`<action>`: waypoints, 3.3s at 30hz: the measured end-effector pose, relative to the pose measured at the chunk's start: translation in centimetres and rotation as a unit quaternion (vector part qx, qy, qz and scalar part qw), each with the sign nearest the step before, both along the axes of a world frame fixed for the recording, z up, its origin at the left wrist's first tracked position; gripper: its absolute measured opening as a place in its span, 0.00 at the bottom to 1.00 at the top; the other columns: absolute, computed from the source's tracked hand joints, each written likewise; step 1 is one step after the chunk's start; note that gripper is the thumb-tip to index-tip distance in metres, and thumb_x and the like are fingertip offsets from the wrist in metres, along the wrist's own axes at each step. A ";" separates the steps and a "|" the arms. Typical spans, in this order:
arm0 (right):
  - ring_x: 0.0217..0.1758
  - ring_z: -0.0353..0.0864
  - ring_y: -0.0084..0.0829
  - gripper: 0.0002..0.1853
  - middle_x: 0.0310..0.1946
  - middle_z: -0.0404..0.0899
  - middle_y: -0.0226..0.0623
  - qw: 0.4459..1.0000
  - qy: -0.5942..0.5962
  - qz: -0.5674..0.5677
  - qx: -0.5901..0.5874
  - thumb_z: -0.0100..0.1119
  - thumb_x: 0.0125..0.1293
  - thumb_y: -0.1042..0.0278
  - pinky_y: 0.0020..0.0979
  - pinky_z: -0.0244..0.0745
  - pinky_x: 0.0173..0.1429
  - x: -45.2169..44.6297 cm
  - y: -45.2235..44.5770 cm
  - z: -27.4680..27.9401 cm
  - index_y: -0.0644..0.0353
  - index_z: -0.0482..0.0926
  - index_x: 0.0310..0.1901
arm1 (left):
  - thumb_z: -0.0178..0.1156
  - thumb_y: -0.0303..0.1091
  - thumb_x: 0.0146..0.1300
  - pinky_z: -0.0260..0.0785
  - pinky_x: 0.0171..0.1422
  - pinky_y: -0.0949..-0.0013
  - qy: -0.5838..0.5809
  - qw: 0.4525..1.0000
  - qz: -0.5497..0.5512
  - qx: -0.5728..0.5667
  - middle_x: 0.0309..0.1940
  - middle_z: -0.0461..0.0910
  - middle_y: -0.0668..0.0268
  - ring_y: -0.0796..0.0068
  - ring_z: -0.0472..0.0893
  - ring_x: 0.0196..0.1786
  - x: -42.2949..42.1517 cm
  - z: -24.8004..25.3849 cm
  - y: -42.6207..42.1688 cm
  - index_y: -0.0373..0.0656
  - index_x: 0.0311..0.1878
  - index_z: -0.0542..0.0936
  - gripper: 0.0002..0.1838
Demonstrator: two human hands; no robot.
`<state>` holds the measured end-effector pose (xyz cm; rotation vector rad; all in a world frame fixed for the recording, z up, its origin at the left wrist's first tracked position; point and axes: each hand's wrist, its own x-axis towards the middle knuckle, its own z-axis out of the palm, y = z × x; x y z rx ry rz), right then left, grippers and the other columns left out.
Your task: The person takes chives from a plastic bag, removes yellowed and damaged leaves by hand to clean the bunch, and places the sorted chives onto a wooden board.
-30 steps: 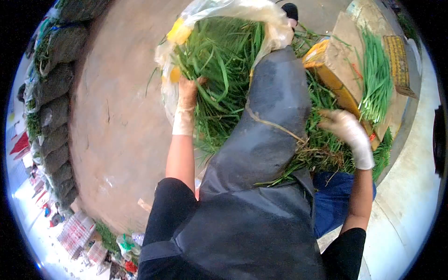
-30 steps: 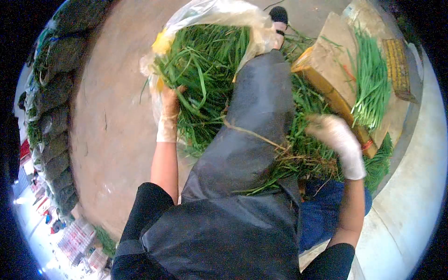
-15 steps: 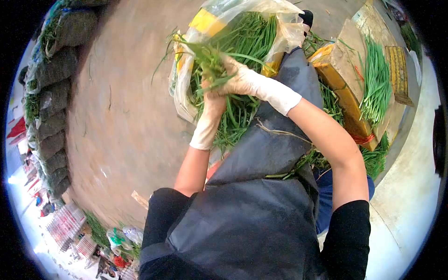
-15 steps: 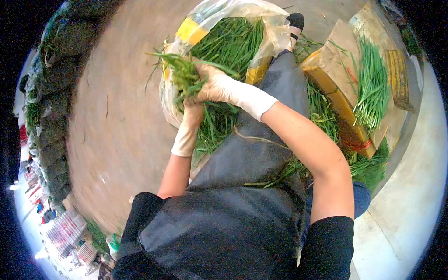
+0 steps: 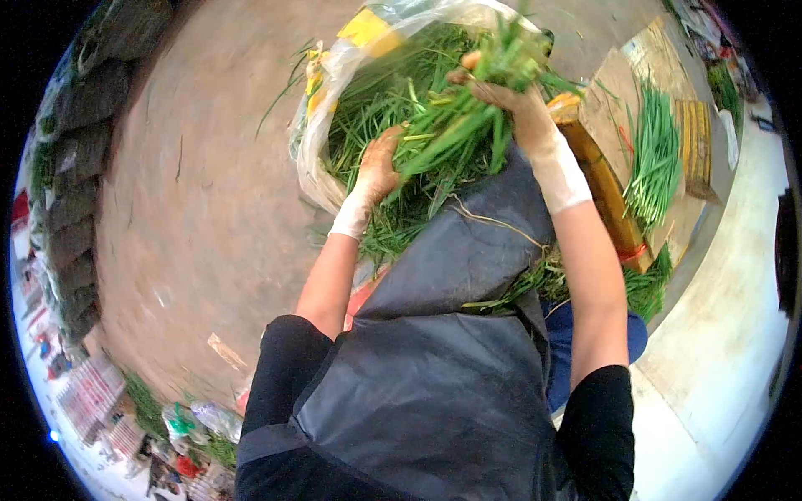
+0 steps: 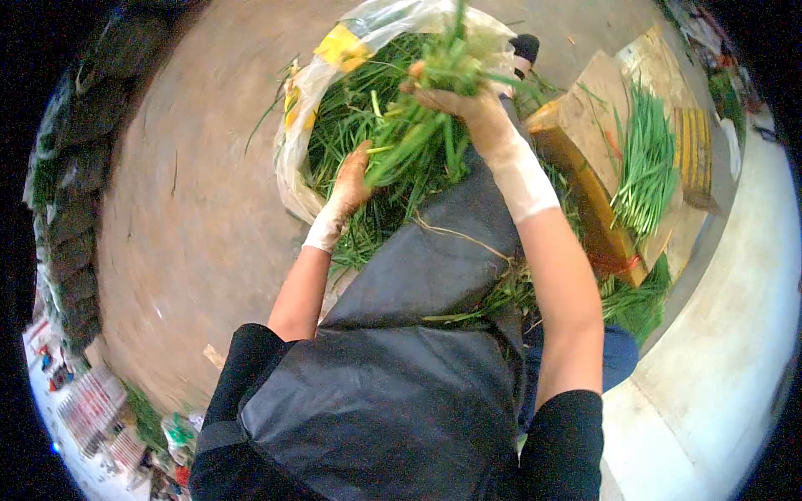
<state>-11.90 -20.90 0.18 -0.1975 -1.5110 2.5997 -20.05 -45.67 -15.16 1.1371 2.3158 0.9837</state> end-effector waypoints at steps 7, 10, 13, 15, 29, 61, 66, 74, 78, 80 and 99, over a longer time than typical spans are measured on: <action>0.48 0.78 0.31 0.20 0.44 0.79 0.41 0.982 0.005 -0.158 0.103 0.61 0.57 0.73 0.32 0.73 0.57 4.5 -2.9 5.3 0.65 0.72 0.52 | 0.73 0.52 0.39 0.41 0.77 0.51 0.024 0.987 -0.079 -0.138 0.72 0.55 0.60 0.63 0.52 0.75 -0.8 0.9 -0.2 0.54 0.73 0.53 0.57; 0.59 0.69 0.42 0.31 0.48 0.72 0.43 0.989 0.025 -0.144 0.018 0.66 0.52 0.64 0.48 0.63 0.66 6.5 -2.9 7.2 0.59 0.66 0.57 | 0.74 0.53 0.38 0.39 0.77 0.50 0.074 0.980 -0.125 -0.135 0.72 0.55 0.60 0.63 0.51 0.75 -1.7 -1.8 -1.5 0.54 0.73 0.52 0.58; 0.58 0.69 0.42 0.33 0.46 0.72 0.41 0.973 0.160 -0.161 0.030 0.68 0.52 0.58 0.53 0.60 0.67 8.8 -2.2 8.4 0.58 0.66 0.57 | 0.73 0.52 0.40 0.37 0.77 0.50 0.102 0.971 -0.149 -0.160 0.73 0.52 0.62 0.63 0.49 0.76 -2.2 -1.2 -1.1 0.56 0.74 0.49 0.59; 0.54 0.71 0.41 0.33 0.43 0.73 0.37 0.942 0.287 -0.170 0.049 0.69 0.51 0.54 0.52 0.60 0.66 9.8 -1.0 9.8 0.56 0.68 0.56 | 0.71 0.55 0.41 0.38 0.77 0.50 0.125 0.959 -0.159 -0.197 0.74 0.50 0.62 0.61 0.49 0.76 -2.3 -1.0 -1.1 0.58 0.74 0.48 0.58; 0.33 0.76 0.23 0.16 0.24 0.80 0.24 0.931 0.354 -0.058 0.069 0.74 0.47 0.67 0.35 0.63 0.57 25.4 2.6 27.3 0.48 0.78 0.38 | 0.73 0.59 0.35 0.37 0.76 0.46 0.125 0.899 -0.151 -0.391 0.75 0.47 0.59 0.60 0.46 0.77 -2.1 5.6 2.5 0.55 0.74 0.52 0.62; 0.39 0.79 0.30 0.21 0.38 0.79 0.34 0.900 0.186 -0.389 0.061 0.63 0.58 0.61 0.31 0.76 0.46 33.4 -1.9 21.0 0.61 0.75 0.50 | 0.55 0.34 0.57 0.68 0.42 0.67 0.672 0.617 -0.410 -0.009 0.34 0.76 0.70 0.72 0.79 0.38 7.0 36.9 15.0 0.50 0.43 0.73 0.10; 0.36 0.83 0.35 0.18 0.38 0.82 0.40 0.912 -0.032 -0.388 -0.129 0.63 0.55 0.65 0.35 0.81 0.47 26.7 -4.8 20.1 0.62 0.77 0.47 | 0.55 0.36 0.55 0.67 0.42 0.69 0.719 0.513 -0.446 0.145 0.30 0.74 0.71 0.73 0.77 0.34 17.1 41.7 17.8 0.50 0.37 0.72 0.06; 0.37 0.82 0.31 0.19 0.37 0.82 0.37 0.913 0.031 -0.403 0.054 0.65 0.53 0.65 0.32 0.78 0.46 28.6 -4.5 17.5 0.64 0.78 0.46 | 0.54 0.38 0.57 0.67 0.47 0.71 0.775 0.482 -0.401 0.079 0.38 0.78 0.69 0.73 0.80 0.42 23.4 43.1 19.5 0.49 0.43 0.75 0.11; 0.37 0.83 0.34 0.19 0.38 0.82 0.40 0.901 0.045 -0.421 -0.097 0.62 0.55 0.65 0.34 0.80 0.47 30.4 -3.0 15.5 0.65 0.77 0.48 | 0.63 0.39 0.57 0.59 0.67 0.60 0.631 0.592 -0.471 0.171 0.57 0.71 0.51 0.59 0.67 0.63 23.9 45.2 20.2 0.36 0.65 0.66 0.33; 0.39 0.82 0.36 0.22 0.40 0.81 0.42 0.907 0.047 -0.411 -0.082 0.60 0.57 0.60 0.36 0.80 0.47 32.5 -3.3 18.3 0.64 0.75 0.50 | 0.62 0.38 0.58 0.58 0.69 0.60 0.479 0.719 -0.458 0.209 0.58 0.70 0.53 0.60 0.66 0.63 23.9 47.0 18.7 0.38 0.65 0.65 0.33; 0.42 0.68 0.29 0.26 0.37 0.69 0.32 0.852 0.392 -0.348 -0.013 0.60 0.57 0.50 0.36 0.68 0.54 44.7 -2.1 15.6 0.58 0.68 0.52 | 0.57 0.62 0.59 0.73 0.36 0.63 0.048 0.964 -0.127 -0.230 0.33 0.80 0.53 0.66 0.81 0.37 7.5 20.7 16.5 0.33 0.43 0.78 0.34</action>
